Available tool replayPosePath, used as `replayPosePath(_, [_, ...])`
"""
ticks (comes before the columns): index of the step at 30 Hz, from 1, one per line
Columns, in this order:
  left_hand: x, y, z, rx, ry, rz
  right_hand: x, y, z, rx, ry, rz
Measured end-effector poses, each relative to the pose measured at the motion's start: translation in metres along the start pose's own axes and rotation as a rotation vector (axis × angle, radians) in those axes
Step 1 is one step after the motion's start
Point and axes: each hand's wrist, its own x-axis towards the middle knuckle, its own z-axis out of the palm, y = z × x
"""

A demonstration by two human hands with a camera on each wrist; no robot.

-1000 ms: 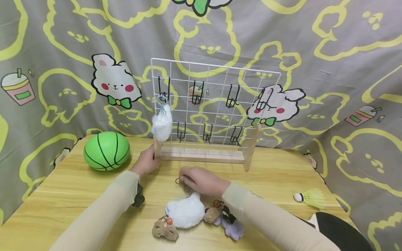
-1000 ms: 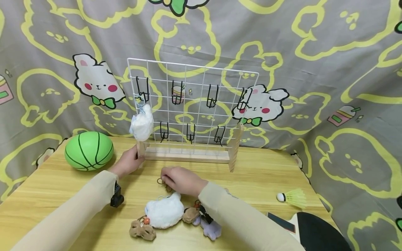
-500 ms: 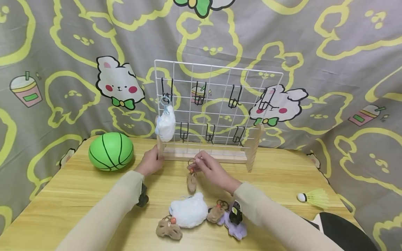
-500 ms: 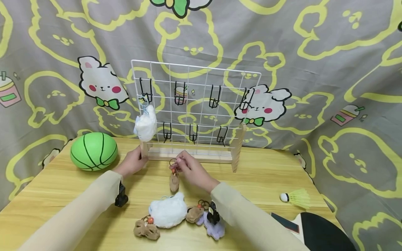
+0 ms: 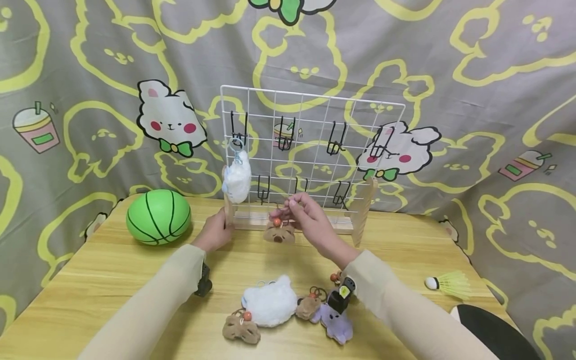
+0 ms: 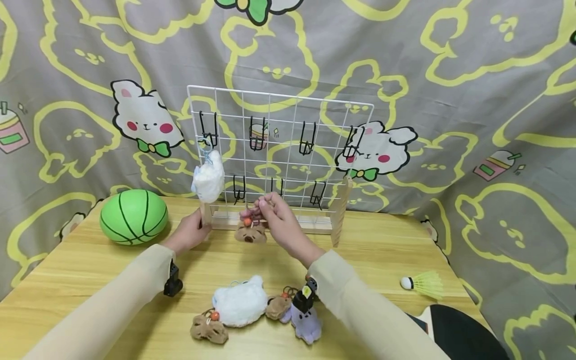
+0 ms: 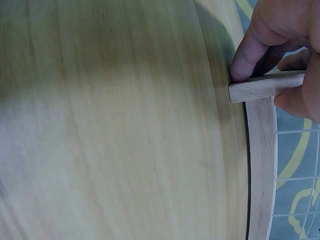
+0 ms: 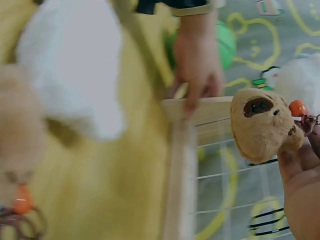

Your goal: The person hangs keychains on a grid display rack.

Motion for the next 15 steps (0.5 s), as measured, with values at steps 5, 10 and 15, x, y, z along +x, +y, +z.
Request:
replayPosePath(5, [0.001, -0.001, 0.000, 0.004, 0.002, 0.008, 0.011, -0.026, -0.005, 0.000, 0.067, -0.060])
replayPosePath(10, [0.001, -0.001, 0.001, 0.011, 0.008, 0.017, 0.023, -0.048, -0.007, -0.002, 0.136, -0.129])
replayPosePath(15, [0.003, -0.003, 0.001, 0.014, 0.006, 0.011, 0.036, -0.066, -0.005, 0.034, 0.183, -0.176])
